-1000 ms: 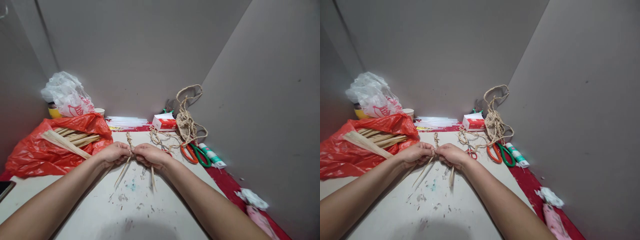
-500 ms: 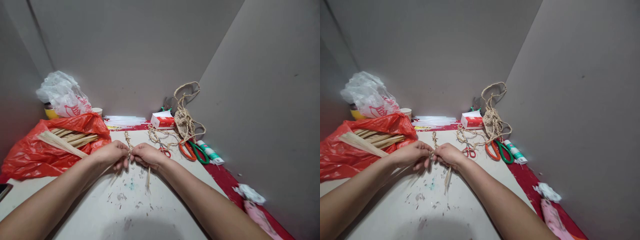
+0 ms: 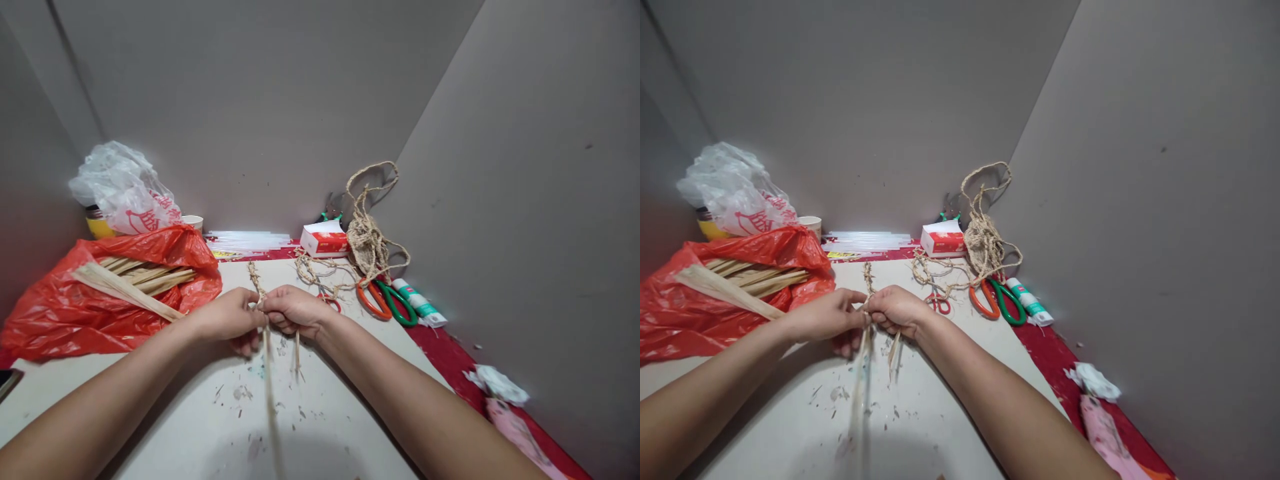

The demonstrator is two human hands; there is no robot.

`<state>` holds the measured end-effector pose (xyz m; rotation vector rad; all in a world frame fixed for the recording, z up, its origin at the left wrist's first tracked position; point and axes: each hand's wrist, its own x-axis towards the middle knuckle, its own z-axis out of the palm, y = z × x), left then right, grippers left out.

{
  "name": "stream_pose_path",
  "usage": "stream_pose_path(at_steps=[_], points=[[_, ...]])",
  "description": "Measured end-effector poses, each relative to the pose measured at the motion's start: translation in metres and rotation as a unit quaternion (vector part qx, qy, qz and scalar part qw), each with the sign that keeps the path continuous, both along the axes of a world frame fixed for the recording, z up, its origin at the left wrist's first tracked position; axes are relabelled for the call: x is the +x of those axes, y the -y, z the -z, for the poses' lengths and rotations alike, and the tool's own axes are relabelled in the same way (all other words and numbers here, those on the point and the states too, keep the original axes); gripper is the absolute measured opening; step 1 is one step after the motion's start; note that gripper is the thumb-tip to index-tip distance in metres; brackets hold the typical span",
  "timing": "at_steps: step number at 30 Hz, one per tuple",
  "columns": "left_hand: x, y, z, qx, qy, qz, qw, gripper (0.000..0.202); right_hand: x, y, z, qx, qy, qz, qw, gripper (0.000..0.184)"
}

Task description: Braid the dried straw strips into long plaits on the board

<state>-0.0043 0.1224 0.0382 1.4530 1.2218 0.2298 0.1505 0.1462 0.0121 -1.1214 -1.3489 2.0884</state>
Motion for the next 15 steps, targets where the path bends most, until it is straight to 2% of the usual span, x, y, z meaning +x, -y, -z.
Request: stream_pose_path(at_steps=[2, 4, 5, 7, 10, 15], points=[[-0.008, -0.007, -0.004, 0.042, -0.023, -0.017, 0.999, 0.022, 0.002, -0.002, 0.000, -0.009, -0.015, -0.019, 1.000, 0.016], [-0.012, -0.014, 0.001, 0.142, -0.009, -0.102, 0.985, 0.015, 0.004, -0.003, 0.000, -0.012, -0.021, -0.030, 0.999, 0.009], [-0.011, -0.015, 0.005, 0.165, 0.009, -0.129, 0.978, 0.013, 0.004, -0.003, 0.001, -0.012, -0.021, -0.031, 0.999, 0.008], [-0.006, -0.015, 0.015, 0.123, 0.049, -0.140, 0.981, 0.009, 0.005, -0.004, 0.002, -0.004, -0.014, -0.032, 0.999, 0.010], [0.004, -0.010, 0.025, 0.041, 0.060, -0.133, 0.989, 0.021, 0.005, -0.003, 0.001, 0.008, 0.001, -0.046, 0.999, 0.011], [0.003, -0.011, 0.024, 0.089, 0.055, -0.114, 0.988, 0.023, 0.009, -0.004, -0.003, 0.035, 0.025, -0.074, 0.996, 0.010]])
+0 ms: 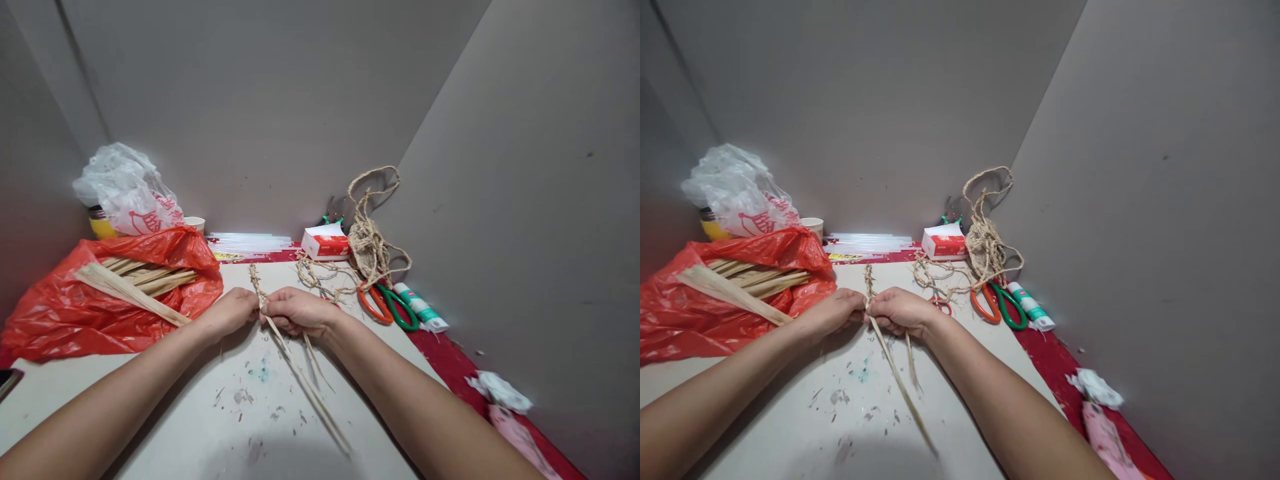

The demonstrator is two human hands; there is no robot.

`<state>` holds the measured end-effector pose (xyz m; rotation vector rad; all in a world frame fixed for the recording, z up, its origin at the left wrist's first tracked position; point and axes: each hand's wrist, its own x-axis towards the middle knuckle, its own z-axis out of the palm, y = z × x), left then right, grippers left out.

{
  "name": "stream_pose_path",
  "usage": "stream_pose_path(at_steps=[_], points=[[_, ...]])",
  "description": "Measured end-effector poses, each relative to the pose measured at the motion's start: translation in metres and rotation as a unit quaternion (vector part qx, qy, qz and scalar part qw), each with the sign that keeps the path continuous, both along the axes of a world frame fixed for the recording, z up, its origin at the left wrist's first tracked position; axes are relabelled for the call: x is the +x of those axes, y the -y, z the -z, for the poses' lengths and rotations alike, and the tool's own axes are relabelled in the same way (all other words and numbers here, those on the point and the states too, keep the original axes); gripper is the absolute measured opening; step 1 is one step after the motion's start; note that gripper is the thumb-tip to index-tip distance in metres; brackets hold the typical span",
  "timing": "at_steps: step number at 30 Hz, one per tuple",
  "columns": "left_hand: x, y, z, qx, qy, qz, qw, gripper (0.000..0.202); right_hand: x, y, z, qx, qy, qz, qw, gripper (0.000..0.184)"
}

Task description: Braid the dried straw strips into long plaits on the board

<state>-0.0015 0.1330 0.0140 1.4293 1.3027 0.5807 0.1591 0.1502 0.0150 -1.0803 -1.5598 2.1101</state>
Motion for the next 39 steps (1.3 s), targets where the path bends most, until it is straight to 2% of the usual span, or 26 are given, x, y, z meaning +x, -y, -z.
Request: stream_pose_path(at_steps=[4, 7, 10, 13, 17, 19, 21, 27, 30, 32, 34, 37, 38, 39], points=[[-0.005, -0.005, -0.002, -0.025, -0.010, 0.008, 1.000, 0.021, 0.001, 0.000, -0.001, 0.082, 0.066, -0.015, 0.994, 0.012], [-0.005, -0.006, -0.001, -0.048, -0.013, 0.017, 0.999, 0.021, 0.000, 0.001, -0.002, 0.171, 0.128, -0.010, 0.977, 0.014], [-0.006, -0.006, 0.000, -0.075, -0.003, 0.033, 0.997, 0.019, -0.001, 0.004, -0.005, 0.231, 0.183, -0.012, 0.955, 0.013], [-0.008, -0.006, 0.000, -0.093, 0.019, 0.056, 0.994, 0.020, -0.003, 0.008, -0.007, 0.285, 0.241, -0.006, 0.927, 0.012], [-0.009, -0.006, 0.000, -0.098, 0.048, 0.065, 0.992, 0.021, -0.004, 0.012, -0.009, 0.380, 0.306, -0.001, 0.873, 0.016], [-0.009, -0.005, -0.001, -0.097, 0.052, 0.060, 0.992, 0.020, -0.002, 0.013, -0.011, 0.402, 0.320, -0.007, 0.858, 0.017], [-0.008, -0.005, -0.001, -0.092, 0.043, 0.048, 0.994, 0.020, 0.001, 0.013, -0.015, 0.393, 0.321, -0.013, 0.861, 0.016], [-0.004, -0.003, 0.007, -0.072, 0.045, 0.030, 0.996, 0.022, 0.005, 0.016, -0.032, 0.296, 0.285, -0.031, 0.911, 0.022], [-0.003, -0.002, 0.007, -0.070, 0.081, 0.031, 0.994, 0.023, -0.001, 0.022, -0.032, 0.259, 0.237, -0.045, 0.935, 0.023], [-0.003, -0.001, 0.005, -0.076, 0.111, 0.031, 0.990, 0.026, -0.007, 0.027, -0.028, 0.259, 0.243, -0.061, 0.933, 0.023], [-0.003, 0.000, 0.001, -0.088, 0.132, 0.024, 0.987, 0.029, -0.013, 0.033, -0.025, 0.312, 0.294, -0.060, 0.902, 0.022], [-0.003, 0.001, -0.002, -0.094, 0.147, 0.014, 0.985, 0.026, -0.018, 0.045, -0.028, 0.430, 0.386, -0.039, 0.815, 0.019], [-0.003, 0.001, -0.003, -0.093, 0.150, 0.012, 0.984, 0.024, -0.017, 0.048, -0.031, 0.455, 0.400, -0.051, 0.794, 0.019], [-0.003, 0.000, -0.004, -0.092, 0.152, 0.013, 0.984, 0.022, -0.016, 0.051, -0.035, 0.470, 0.396, -0.078, 0.785, 0.018]])
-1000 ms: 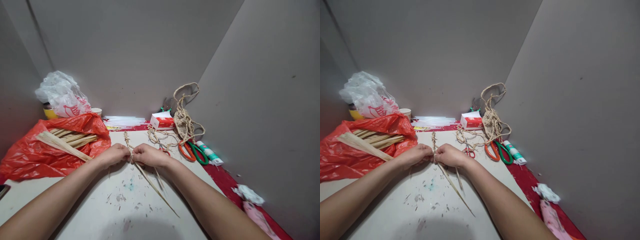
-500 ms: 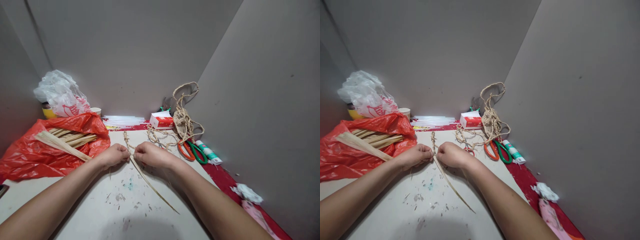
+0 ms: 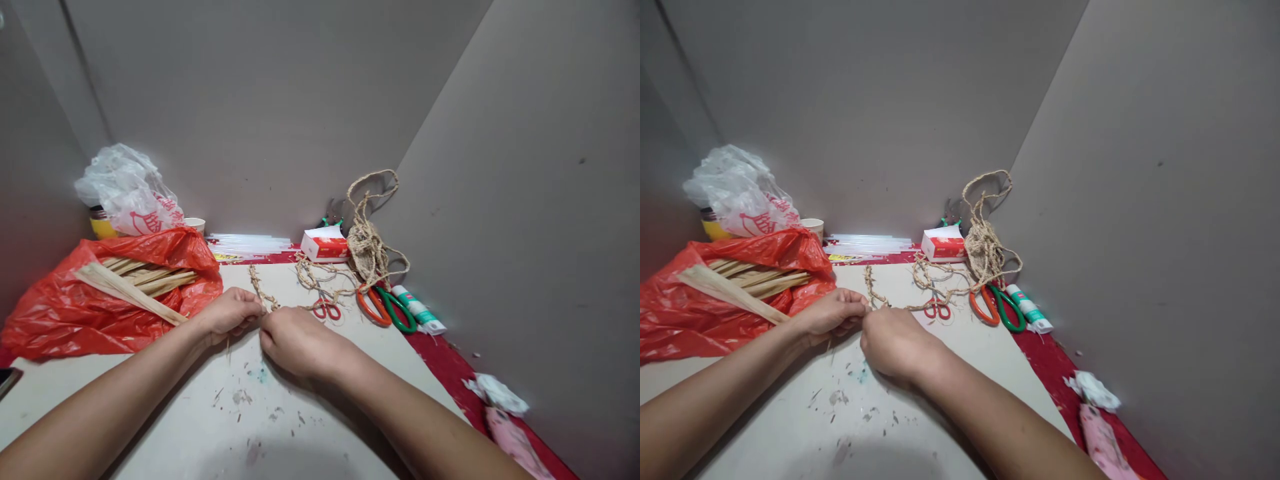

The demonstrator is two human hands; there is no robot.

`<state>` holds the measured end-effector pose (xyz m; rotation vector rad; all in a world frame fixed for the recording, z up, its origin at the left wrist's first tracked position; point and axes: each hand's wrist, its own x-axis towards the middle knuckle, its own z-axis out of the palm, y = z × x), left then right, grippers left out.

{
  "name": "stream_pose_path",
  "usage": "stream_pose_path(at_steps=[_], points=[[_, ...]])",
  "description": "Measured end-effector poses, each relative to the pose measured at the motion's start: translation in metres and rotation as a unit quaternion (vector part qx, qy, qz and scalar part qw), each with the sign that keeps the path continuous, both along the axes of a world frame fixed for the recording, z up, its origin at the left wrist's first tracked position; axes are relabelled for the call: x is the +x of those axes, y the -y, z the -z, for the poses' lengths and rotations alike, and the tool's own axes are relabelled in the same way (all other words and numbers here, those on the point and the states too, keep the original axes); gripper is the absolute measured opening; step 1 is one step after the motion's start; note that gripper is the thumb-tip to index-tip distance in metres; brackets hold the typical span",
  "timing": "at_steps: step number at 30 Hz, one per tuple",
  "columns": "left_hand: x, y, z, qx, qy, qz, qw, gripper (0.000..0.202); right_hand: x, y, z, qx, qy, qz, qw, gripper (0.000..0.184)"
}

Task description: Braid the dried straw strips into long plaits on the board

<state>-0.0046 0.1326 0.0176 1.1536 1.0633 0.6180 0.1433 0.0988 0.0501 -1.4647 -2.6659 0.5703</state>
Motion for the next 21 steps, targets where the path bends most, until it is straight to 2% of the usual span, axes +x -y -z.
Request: stream_pose_path(at_steps=[2, 4, 7, 9, 11, 14, 17, 21], points=[[-0.001, -0.001, 0.000, 0.000, 0.008, 0.005, 1.000, 0.021, 0.007, 0.001, -0.009, -0.040, -0.015, -0.067, 0.997, 0.019], [-0.003, -0.003, 0.000, 0.000, 0.025, 0.016, 1.000, 0.022, 0.016, -0.005, -0.016, -0.091, -0.077, -0.070, 0.990, 0.024], [-0.007, -0.005, 0.001, -0.001, 0.037, 0.036, 0.999, 0.021, 0.027, -0.026, -0.013, -0.065, -0.211, 0.068, 0.973, 0.031], [-0.010, -0.006, 0.002, -0.005, 0.035, 0.049, 0.998, 0.020, 0.028, -0.039, -0.003, -0.059, -0.274, 0.125, 0.952, 0.031], [-0.011, -0.006, 0.002, -0.005, 0.037, 0.053, 0.998, 0.020, 0.023, -0.045, 0.009, -0.159, -0.309, 0.128, 0.929, 0.029], [-0.011, -0.006, 0.000, -0.005, 0.042, 0.055, 0.998, 0.022, 0.014, -0.045, 0.023, -0.336, -0.354, 0.112, 0.866, 0.025], [-0.011, -0.006, -0.002, -0.010, 0.041, 0.058, 0.997, 0.020, 0.012, -0.044, 0.029, -0.394, -0.383, 0.113, 0.828, 0.025], [-0.015, -0.008, 0.000, 0.000, 0.037, 0.073, 0.997, 0.017, 0.016, -0.049, 0.031, -0.422, -0.356, 0.102, 0.828, 0.030]])
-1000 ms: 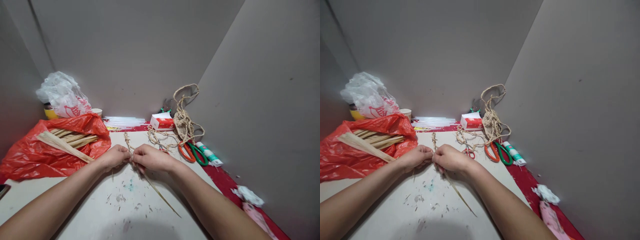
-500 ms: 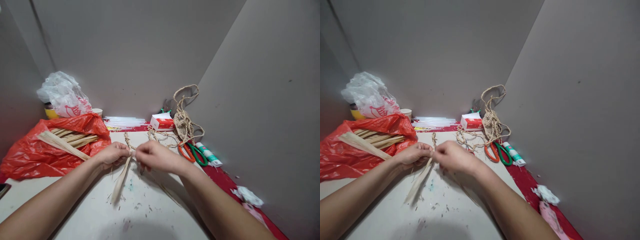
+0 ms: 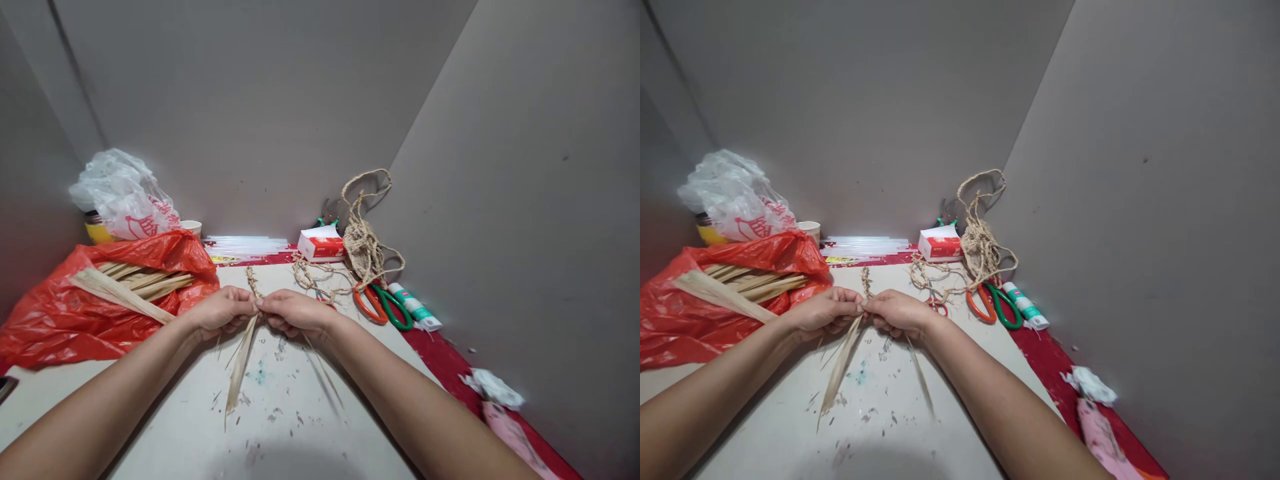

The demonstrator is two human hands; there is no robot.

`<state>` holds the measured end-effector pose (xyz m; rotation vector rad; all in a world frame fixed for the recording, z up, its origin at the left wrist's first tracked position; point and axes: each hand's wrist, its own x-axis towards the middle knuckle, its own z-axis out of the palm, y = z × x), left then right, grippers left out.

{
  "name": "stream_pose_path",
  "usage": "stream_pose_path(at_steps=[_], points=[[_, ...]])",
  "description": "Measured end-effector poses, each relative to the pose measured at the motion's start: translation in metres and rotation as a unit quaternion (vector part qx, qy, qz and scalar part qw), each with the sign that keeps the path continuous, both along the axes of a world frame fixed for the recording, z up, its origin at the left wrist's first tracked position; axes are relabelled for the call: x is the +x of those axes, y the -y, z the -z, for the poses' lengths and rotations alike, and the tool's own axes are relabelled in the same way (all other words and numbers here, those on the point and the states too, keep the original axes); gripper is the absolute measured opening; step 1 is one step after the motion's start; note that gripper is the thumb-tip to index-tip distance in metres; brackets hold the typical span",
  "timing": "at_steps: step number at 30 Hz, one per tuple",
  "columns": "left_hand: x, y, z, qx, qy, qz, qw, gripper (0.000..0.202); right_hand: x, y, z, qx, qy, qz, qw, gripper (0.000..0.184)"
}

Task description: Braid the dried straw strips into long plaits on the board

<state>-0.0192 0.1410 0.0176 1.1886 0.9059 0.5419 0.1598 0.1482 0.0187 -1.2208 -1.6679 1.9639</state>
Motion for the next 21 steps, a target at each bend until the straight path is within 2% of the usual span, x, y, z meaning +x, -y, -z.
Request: stream_pose_path(at_steps=[6, 11, 13, 17, 21], points=[[-0.003, -0.001, 0.003, 0.022, -0.019, 0.017, 0.999, 0.016, 0.001, -0.005, 0.001, -0.048, 0.004, -0.025, 0.999, 0.032], [-0.003, -0.001, 0.000, 0.100, -0.106, -0.008, 0.989, 0.021, -0.005, -0.002, 0.002, -0.092, -0.048, 0.038, 0.994, 0.019], [-0.003, 0.000, -0.004, 0.114, -0.136, 0.012, 0.984, 0.020, -0.008, -0.001, 0.003, -0.091, -0.050, 0.064, 0.993, 0.017], [-0.002, 0.004, -0.015, 0.063, -0.136, 0.075, 0.986, 0.020, -0.012, 0.002, 0.004, -0.098, -0.060, 0.090, 0.989, 0.015], [0.006, 0.011, -0.016, 0.016, -0.136, 0.068, 0.988, 0.023, -0.016, 0.006, 0.005, -0.124, -0.086, 0.107, 0.983, 0.019]])
